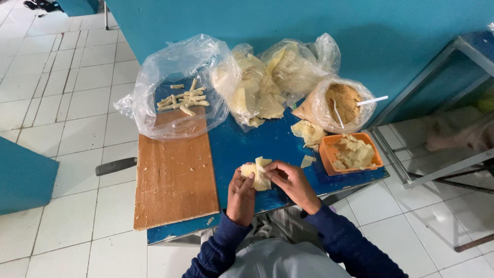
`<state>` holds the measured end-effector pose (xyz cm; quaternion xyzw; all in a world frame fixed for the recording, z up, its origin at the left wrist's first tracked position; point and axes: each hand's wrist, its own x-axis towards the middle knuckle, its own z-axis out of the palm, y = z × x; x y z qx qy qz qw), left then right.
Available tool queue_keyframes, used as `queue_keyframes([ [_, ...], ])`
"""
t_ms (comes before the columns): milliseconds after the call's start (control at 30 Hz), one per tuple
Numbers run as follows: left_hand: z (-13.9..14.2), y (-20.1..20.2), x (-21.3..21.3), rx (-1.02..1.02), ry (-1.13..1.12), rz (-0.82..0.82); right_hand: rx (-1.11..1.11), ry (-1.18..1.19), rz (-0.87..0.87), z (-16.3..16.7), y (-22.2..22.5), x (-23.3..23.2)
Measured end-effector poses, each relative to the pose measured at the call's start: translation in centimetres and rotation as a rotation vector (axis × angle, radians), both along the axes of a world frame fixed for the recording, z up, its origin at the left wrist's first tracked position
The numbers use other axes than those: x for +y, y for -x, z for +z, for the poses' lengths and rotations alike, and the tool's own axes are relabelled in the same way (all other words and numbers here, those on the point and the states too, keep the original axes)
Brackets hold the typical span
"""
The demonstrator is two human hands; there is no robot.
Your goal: The person sits at a small blue table and folds thin dough sheets by hand into small triangular pieces, placing each folded piece in a row on the table. They occasionally take new dough pieces from an orange container and a plastic bag and continue folding and arranging the finished pieces.
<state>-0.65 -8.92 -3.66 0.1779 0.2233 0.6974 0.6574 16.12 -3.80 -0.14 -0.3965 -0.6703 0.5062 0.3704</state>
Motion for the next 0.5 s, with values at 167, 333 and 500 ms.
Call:
queue_keyframes([
  [167,-0.4,-0.4,0.3,0.113,-0.018,0.046,0.102,0.067,0.048,-0.2,-0.5,0.3],
  [333,-0.5,0.3,-0.3,0.091,0.015,0.093,0.375,0.143,-0.165,0.0,-2.2,3.8],
  [500,-0.4,1.0,-0.8,0.066,0.02,0.093,-0.389,-0.72,-0.382,0.8,-1.3,3.9],
])
